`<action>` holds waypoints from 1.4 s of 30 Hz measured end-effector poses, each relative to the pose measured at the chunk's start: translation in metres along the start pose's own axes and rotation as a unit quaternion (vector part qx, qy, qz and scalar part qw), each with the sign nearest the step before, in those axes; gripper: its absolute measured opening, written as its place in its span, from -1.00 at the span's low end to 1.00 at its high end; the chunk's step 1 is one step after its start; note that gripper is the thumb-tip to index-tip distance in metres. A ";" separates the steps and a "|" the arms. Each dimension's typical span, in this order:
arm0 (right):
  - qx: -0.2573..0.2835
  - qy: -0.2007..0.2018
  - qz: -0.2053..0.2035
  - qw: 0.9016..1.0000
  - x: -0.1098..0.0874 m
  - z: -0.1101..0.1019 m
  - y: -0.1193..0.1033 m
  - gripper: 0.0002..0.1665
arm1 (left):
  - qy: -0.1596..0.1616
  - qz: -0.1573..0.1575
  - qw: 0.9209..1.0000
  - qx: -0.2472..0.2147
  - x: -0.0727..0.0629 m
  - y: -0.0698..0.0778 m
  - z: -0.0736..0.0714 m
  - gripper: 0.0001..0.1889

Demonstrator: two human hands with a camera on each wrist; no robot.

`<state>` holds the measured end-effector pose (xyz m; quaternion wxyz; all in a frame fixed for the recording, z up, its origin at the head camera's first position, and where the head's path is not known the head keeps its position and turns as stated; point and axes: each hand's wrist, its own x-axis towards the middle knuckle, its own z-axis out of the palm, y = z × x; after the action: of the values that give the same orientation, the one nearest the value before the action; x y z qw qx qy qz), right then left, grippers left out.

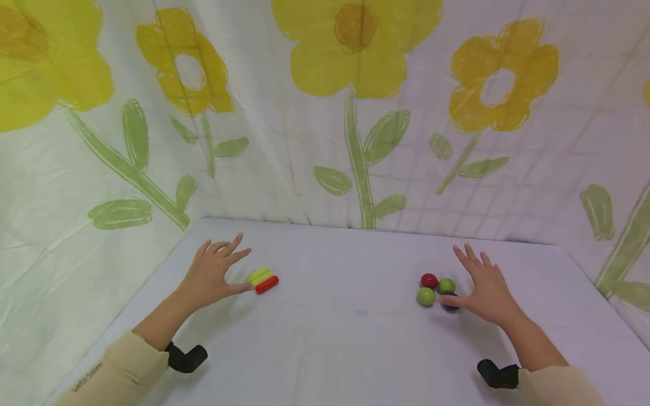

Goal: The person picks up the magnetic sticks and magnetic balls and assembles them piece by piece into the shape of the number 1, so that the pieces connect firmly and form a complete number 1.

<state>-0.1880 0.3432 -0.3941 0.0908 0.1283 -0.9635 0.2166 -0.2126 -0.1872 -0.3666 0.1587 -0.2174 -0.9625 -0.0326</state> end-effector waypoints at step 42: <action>0.123 -0.007 0.190 0.974 -0.034 0.022 -0.002 -0.05 | -0.033 -0.229 0.889 -0.395 -0.003 0.024 0.064 -0.64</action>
<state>-0.1575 0.3393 -0.4206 0.0244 -0.0451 -0.9369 0.3459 -0.2186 -0.1587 -0.4286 0.0157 -0.0367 -0.8977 -0.4388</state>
